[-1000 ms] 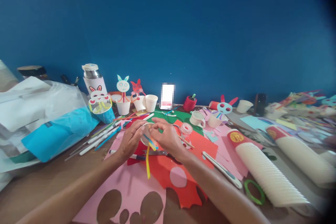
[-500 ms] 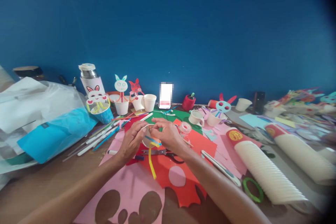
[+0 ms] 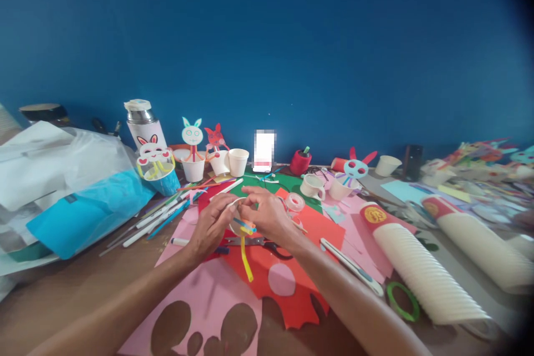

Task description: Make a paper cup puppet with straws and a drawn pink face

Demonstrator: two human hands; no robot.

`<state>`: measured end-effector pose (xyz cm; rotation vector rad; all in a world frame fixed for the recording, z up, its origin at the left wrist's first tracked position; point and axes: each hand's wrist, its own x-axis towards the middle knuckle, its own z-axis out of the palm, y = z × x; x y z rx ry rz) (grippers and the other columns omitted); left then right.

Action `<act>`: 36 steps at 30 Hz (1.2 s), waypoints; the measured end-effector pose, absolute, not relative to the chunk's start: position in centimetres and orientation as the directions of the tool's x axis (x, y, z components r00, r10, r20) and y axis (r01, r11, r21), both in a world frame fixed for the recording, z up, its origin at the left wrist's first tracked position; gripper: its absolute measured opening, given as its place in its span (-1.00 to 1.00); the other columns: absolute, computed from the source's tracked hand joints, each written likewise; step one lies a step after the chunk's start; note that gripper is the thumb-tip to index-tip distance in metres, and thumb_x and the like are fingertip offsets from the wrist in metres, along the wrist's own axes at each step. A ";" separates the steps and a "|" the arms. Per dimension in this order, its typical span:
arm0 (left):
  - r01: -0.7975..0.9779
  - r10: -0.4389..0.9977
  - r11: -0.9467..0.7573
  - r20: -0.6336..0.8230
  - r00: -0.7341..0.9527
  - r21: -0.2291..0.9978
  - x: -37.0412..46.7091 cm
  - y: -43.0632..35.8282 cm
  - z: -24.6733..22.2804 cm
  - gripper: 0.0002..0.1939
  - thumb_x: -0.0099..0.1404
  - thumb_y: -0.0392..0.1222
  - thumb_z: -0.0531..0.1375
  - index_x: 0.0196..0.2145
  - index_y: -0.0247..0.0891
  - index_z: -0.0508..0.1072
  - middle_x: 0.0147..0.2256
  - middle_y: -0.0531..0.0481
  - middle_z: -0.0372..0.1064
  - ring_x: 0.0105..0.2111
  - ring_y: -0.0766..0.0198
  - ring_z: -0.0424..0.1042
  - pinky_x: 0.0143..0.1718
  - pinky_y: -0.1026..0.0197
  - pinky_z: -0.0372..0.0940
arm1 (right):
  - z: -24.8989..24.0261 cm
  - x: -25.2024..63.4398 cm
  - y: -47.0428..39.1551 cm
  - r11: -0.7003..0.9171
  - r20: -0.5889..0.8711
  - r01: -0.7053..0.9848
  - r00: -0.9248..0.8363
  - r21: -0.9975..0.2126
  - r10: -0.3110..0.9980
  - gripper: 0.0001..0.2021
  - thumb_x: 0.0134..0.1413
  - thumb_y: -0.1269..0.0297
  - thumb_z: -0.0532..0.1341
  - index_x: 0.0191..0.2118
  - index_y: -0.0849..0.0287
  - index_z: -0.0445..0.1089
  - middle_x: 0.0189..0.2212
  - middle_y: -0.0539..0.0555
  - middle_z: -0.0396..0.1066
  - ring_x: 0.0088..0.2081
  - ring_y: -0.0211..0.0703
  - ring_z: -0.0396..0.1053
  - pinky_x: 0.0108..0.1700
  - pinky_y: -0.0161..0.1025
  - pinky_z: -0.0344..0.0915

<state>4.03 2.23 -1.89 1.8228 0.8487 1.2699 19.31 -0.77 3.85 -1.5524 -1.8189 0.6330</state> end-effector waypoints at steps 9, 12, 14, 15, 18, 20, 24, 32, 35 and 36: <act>0.097 0.811 -0.561 0.522 0.264 0.822 3.8 2.2 -1.6 -0.76 0.22 -0.13 0.18 -0.21 -0.21 0.56 -0.19 -0.15 0.43 -0.13 0.00 0.38 -0.05 0.07 0.22 | 3.4 19.3 -0.6 0.188 0.211 0.666 -0.048 -0.722 0.976 -0.81 0.01 0.34 0.19 -0.56 0.14 0.46 -0.03 0.08 0.44 0.02 -0.09 0.35 0.04 -0.18 0.20; 0.152 0.755 -0.644 0.591 0.285 0.750 3.7 2.4 -1.5 -0.78 0.18 -0.18 0.20 -0.20 -0.21 0.54 -0.20 -0.15 0.43 -0.14 0.02 0.38 -0.07 0.05 0.24 | 3.0 19.3 -0.6 0.225 0.252 0.653 -0.053 -0.724 0.966 -0.85 -0.01 0.38 0.20 -0.52 0.13 0.47 -0.03 0.09 0.44 0.03 -0.10 0.35 0.04 -0.17 0.21; 0.193 0.695 -0.715 0.651 0.305 0.672 3.7 2.5 -1.4 -0.76 0.18 -0.23 0.19 -0.17 -0.22 0.50 -0.19 -0.15 0.42 -0.13 0.04 0.38 -0.07 0.03 0.25 | 3.0 19.2 -0.7 0.248 0.289 0.623 -0.036 -0.742 0.957 -0.85 0.00 0.39 0.19 -0.50 0.13 0.48 -0.03 0.09 0.45 0.04 -0.09 0.34 0.04 -0.16 0.21; 0.209 0.663 -0.746 0.679 0.315 0.632 3.7 2.5 -1.4 -0.75 0.18 -0.25 0.18 -0.16 -0.23 0.48 -0.18 -0.15 0.42 -0.12 0.05 0.38 -0.07 0.02 0.26 | 3.0 19.1 -0.8 0.254 0.302 0.607 -0.024 -0.753 0.953 -0.85 0.00 0.40 0.18 -0.49 0.14 0.48 -0.04 0.10 0.45 0.04 -0.08 0.34 0.04 -0.16 0.21; 0.247 0.606 -0.796 0.721 0.337 0.553 3.5 2.5 -1.1 -0.73 0.17 -0.29 0.17 -0.13 -0.25 0.45 -0.15 -0.18 0.40 -0.10 0.06 0.38 -0.07 0.02 0.27 | 3.1 18.9 -1.1 0.252 0.314 0.562 0.014 -0.788 0.949 -0.83 0.00 0.43 0.18 -0.52 0.16 0.48 -0.08 0.12 0.47 0.01 -0.06 0.37 0.02 -0.16 0.23; 0.257 0.591 -0.806 0.728 0.347 0.533 3.4 2.5 -0.9 -0.72 0.17 -0.29 0.17 -0.13 -0.26 0.44 -0.14 -0.19 0.40 -0.09 0.05 0.37 -0.06 0.02 0.27 | 3.1 18.7 -1.2 0.261 0.324 0.521 0.031 -0.812 0.946 -0.82 0.00 0.44 0.18 -0.53 0.16 0.47 -0.10 0.12 0.48 -0.03 -0.07 0.40 -0.01 -0.18 0.24; 0.219 0.636 -0.770 0.696 0.332 0.599 3.2 2.4 -0.4 -0.75 0.19 -0.23 0.18 -0.15 -0.26 0.46 -0.14 -0.20 0.41 -0.08 0.03 0.37 -0.06 0.02 0.27 | 2.7 18.7 -1.0 0.345 0.393 0.436 0.020 -0.831 0.919 -0.80 0.06 0.43 0.16 -0.50 0.14 0.48 -0.18 0.06 0.51 -0.10 -0.12 0.43 -0.08 -0.24 0.29; -0.006 0.854 -0.466 0.452 0.259 0.885 3.1 2.3 0.0 -0.72 0.28 -0.08 0.14 -0.15 -0.24 0.51 -0.13 -0.13 0.43 -0.09 0.04 0.38 -0.10 0.13 0.26 | 1.5 20.1 -0.2 0.624 0.742 0.594 -0.066 -0.508 0.667 -0.86 0.18 0.33 0.14 -0.25 0.14 0.45 -0.12 0.13 0.47 -0.04 -0.11 0.38 0.01 -0.15 0.26; -0.088 0.872 -0.395 0.404 0.278 0.914 3.1 2.4 0.0 -0.71 0.31 -0.06 0.12 -0.12 -0.21 0.52 -0.11 -0.09 0.45 -0.08 0.05 0.37 -0.10 0.17 0.25 | 1.4 20.6 0.2 0.677 0.800 0.664 -0.196 -0.317 0.567 -0.92 0.17 0.33 0.18 -0.25 0.12 0.42 -0.07 0.12 0.43 0.00 -0.09 0.33 0.02 -0.10 0.21; -0.118 0.871 -0.376 0.394 0.293 0.919 3.1 2.4 -0.1 -0.71 0.31 -0.06 0.12 -0.12 -0.22 0.52 -0.11 -0.08 0.45 -0.08 0.05 0.37 -0.10 0.17 0.24 | 1.5 20.7 0.3 0.679 0.797 0.685 -0.240 -0.265 0.554 -0.93 0.17 0.30 0.19 -0.26 0.11 0.42 -0.06 0.11 0.41 0.02 -0.08 0.31 0.02 -0.09 0.20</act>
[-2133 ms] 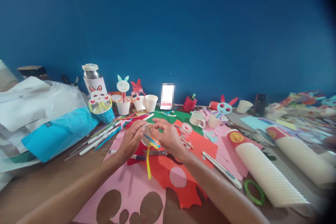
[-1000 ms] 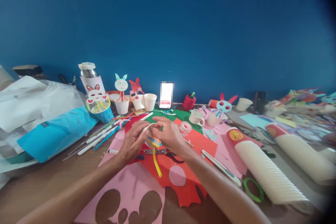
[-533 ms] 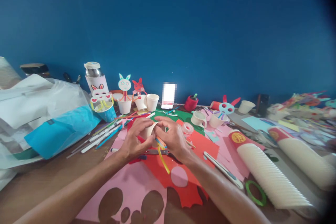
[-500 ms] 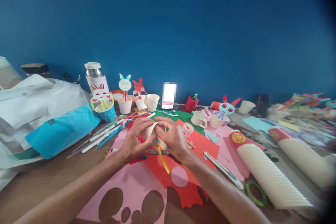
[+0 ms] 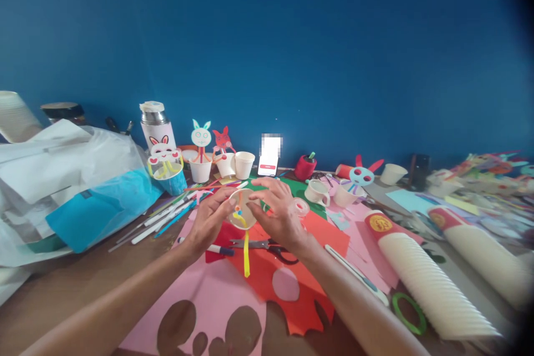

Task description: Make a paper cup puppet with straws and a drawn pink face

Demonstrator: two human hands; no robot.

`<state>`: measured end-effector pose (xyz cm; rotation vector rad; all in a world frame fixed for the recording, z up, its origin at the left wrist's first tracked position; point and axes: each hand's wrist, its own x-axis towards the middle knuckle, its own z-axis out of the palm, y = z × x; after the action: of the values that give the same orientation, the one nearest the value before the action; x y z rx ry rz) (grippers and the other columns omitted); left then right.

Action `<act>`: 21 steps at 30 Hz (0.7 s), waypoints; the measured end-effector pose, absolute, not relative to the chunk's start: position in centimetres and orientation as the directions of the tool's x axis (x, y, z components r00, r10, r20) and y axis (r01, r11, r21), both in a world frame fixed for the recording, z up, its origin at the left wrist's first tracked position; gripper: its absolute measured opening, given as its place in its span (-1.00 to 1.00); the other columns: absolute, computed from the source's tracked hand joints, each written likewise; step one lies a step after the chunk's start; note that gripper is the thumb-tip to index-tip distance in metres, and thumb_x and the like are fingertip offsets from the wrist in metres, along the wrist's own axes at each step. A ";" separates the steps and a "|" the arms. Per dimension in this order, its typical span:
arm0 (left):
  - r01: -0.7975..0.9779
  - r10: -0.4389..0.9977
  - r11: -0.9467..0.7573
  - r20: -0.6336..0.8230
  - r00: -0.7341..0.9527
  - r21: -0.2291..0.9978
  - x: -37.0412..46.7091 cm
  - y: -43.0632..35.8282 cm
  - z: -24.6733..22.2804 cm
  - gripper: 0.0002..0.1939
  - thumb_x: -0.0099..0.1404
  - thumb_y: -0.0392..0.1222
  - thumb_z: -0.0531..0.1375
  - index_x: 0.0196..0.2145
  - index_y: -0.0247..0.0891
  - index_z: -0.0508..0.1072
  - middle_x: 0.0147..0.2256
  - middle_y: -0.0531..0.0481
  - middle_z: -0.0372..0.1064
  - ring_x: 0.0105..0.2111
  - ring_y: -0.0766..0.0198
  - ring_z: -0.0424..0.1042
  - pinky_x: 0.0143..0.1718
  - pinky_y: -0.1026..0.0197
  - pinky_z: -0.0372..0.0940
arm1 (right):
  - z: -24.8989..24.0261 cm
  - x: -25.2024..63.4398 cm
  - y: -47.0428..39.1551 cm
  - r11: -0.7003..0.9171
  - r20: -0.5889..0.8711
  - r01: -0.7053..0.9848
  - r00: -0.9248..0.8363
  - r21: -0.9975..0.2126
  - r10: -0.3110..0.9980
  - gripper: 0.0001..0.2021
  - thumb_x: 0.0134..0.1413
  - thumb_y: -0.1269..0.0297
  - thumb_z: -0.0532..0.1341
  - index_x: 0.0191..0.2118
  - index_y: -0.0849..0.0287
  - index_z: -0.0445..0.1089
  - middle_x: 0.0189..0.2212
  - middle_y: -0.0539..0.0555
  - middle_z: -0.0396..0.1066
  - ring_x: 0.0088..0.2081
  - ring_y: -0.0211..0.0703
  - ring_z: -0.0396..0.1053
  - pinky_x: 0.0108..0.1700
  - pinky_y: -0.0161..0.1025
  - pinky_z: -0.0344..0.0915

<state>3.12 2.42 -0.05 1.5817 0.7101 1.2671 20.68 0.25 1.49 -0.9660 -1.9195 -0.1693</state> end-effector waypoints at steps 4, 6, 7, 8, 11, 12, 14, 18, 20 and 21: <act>-0.175 0.867 -0.275 0.323 0.380 0.945 3.3 2.2 -0.1 -0.67 0.32 -0.04 0.12 -0.06 -0.23 0.48 -0.09 -0.09 0.45 -0.11 0.05 0.40 -0.15 0.18 0.26 | 2.0 20.9 0.2 0.663 0.770 0.739 -0.352 -0.120 0.532 -0.88 0.19 0.19 0.19 -0.24 0.09 0.40 -0.02 0.11 0.37 0.09 -0.04 0.22 0.04 -0.06 0.13; -0.150 0.866 -0.268 0.306 0.396 0.952 3.4 2.1 0.0 -0.67 0.31 -0.05 0.13 -0.05 -0.24 0.48 -0.09 -0.10 0.45 -0.12 0.05 0.40 -0.14 0.18 0.25 | 2.2 21.0 0.0 0.668 0.755 0.742 -0.403 -0.062 0.518 -0.87 0.22 0.19 0.16 -0.21 0.07 0.39 -0.03 0.10 0.37 0.10 -0.06 0.20 0.06 -0.05 0.10; -0.138 0.865 -0.276 0.309 0.396 0.951 3.5 2.0 0.1 -0.67 0.31 -0.04 0.14 -0.05 -0.24 0.49 -0.09 -0.09 0.45 -0.11 0.05 0.39 -0.13 0.18 0.25 | 2.3 21.1 0.0 0.676 0.745 0.736 -0.434 -0.031 0.507 -0.88 0.24 0.20 0.14 -0.20 0.06 0.39 -0.02 0.09 0.36 0.10 -0.07 0.20 0.07 -0.05 0.08; -0.132 0.862 -0.285 0.314 0.398 0.950 3.5 2.0 0.2 -0.67 0.30 -0.04 0.15 -0.06 -0.25 0.49 -0.09 -0.09 0.45 -0.11 0.05 0.39 -0.11 0.18 0.24 | 2.4 21.1 -0.1 0.685 0.734 0.729 -0.464 -0.004 0.497 -0.89 0.25 0.23 0.13 -0.20 0.05 0.38 -0.01 0.08 0.36 0.11 -0.08 0.19 0.07 -0.05 0.07; -0.143 0.855 -0.270 0.305 0.419 0.952 3.6 1.9 0.4 -0.66 0.27 -0.03 0.18 -0.07 -0.25 0.50 -0.11 -0.09 0.46 -0.09 0.02 0.38 -0.10 0.16 0.24 | 2.5 21.4 -0.1 0.687 0.703 0.725 -0.512 0.045 0.495 -0.89 0.27 0.30 0.10 -0.21 0.04 0.38 0.03 0.06 0.34 0.11 -0.10 0.18 0.07 -0.04 0.03; -0.146 0.853 -0.259 0.297 0.428 0.955 3.6 1.9 0.5 -0.66 0.27 -0.03 0.18 -0.07 -0.25 0.50 -0.11 -0.09 0.46 -0.09 0.02 0.38 -0.10 0.16 0.24 | 2.5 21.5 -0.1 0.680 0.696 0.732 -0.512 0.047 0.504 -0.88 0.27 0.31 0.09 -0.21 0.04 0.37 0.02 0.05 0.34 0.11 -0.10 0.18 0.07 -0.04 0.02; -0.146 0.850 -0.249 0.289 0.441 0.957 3.6 1.9 0.5 -0.67 0.26 -0.05 0.19 -0.08 -0.25 0.51 -0.12 -0.08 0.46 -0.09 0.03 0.37 -0.08 0.16 0.24 | 2.5 21.6 -0.1 0.661 0.694 0.749 -0.498 0.042 0.520 -0.88 0.27 0.32 0.09 -0.21 0.05 0.37 0.01 0.06 0.35 0.11 -0.09 0.18 0.06 -0.04 0.02; -0.157 0.836 -0.242 0.288 0.467 0.957 3.3 2.2 0.3 -0.69 0.25 -0.06 0.21 -0.10 -0.22 0.53 -0.11 -0.06 0.45 -0.09 0.07 0.37 -0.07 0.18 0.23 | 2.6 21.4 -0.3 0.640 0.710 0.768 -0.461 0.018 0.533 -0.90 0.24 0.35 0.11 -0.25 0.09 0.36 -0.02 0.07 0.37 0.10 -0.08 0.18 0.02 -0.06 0.04; -0.173 0.826 -0.223 0.280 0.490 0.959 3.2 2.4 0.1 -0.69 0.25 -0.05 0.21 -0.10 -0.22 0.53 -0.12 -0.05 0.45 -0.10 0.08 0.37 -0.07 0.18 0.23 | 2.6 21.1 -0.4 0.633 0.713 0.774 -0.431 -0.022 0.553 -0.90 0.24 0.32 0.11 -0.27 0.09 0.37 -0.03 0.08 0.38 0.08 -0.07 0.20 0.00 -0.07 0.05; -0.184 0.822 -0.204 0.271 0.500 0.961 3.1 2.5 -0.1 -0.69 0.26 -0.05 0.20 -0.11 -0.22 0.53 -0.13 -0.06 0.46 -0.11 0.09 0.38 -0.07 0.18 0.23 | 2.5 21.0 -0.4 0.631 0.715 0.774 -0.412 -0.053 0.565 -0.89 0.24 0.31 0.12 -0.28 0.10 0.38 -0.05 0.09 0.39 0.07 -0.07 0.21 0.00 -0.08 0.06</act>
<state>3.14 2.55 -0.09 1.5037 0.5796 1.0147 20.96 -0.40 2.51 -1.0420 -2.1318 -0.3732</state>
